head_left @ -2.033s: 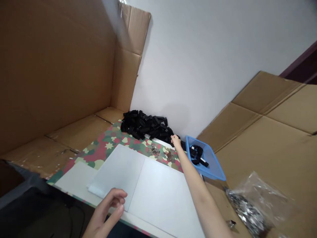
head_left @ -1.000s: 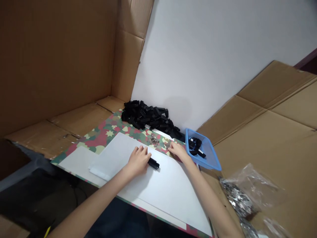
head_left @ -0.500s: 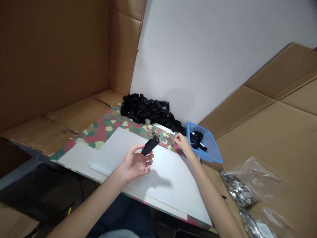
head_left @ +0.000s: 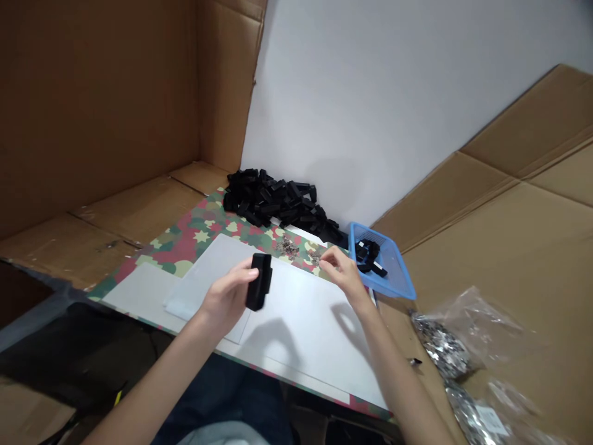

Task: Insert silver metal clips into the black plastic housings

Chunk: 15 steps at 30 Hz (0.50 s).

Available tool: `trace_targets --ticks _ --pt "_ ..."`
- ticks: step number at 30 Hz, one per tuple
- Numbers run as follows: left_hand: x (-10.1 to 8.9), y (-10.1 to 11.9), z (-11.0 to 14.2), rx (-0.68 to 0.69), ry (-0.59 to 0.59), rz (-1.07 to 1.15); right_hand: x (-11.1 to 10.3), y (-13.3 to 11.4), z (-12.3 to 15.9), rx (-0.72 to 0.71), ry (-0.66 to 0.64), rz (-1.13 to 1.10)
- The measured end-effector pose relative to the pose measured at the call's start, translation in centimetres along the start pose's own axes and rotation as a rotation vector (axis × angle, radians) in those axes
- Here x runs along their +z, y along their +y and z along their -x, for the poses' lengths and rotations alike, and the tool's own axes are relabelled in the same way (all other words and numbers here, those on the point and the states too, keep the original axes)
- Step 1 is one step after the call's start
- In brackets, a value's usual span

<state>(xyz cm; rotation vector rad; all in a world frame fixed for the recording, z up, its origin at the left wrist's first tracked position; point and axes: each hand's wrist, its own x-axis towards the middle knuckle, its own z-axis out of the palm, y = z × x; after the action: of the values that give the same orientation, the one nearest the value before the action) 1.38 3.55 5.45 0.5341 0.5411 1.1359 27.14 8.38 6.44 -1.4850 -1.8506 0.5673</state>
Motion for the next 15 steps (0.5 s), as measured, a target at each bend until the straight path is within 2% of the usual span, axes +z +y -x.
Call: trace_targets --ticks 4,7,11,15 --pt "0.6 -0.6 0.7 -0.112 0.110 0.101 0.3 -2.5 1.4 -0.027 -0.039 -0.099" --pt "1.4 -1.7 1.2 -0.248 0.128 0.176 0.3 -4.2 2.4 -0.094 -0.063 -0.125" --pt "1.9 -2.8 1.4 -0.450 0.099 0.302 -0.1 -6.7 3.6 -0.366 -0.053 0.010" --pt "1.8 -3.6 1.4 -0.506 0.089 0.328 -0.1 -8.4 4.3 -0.586 -0.075 0.200"
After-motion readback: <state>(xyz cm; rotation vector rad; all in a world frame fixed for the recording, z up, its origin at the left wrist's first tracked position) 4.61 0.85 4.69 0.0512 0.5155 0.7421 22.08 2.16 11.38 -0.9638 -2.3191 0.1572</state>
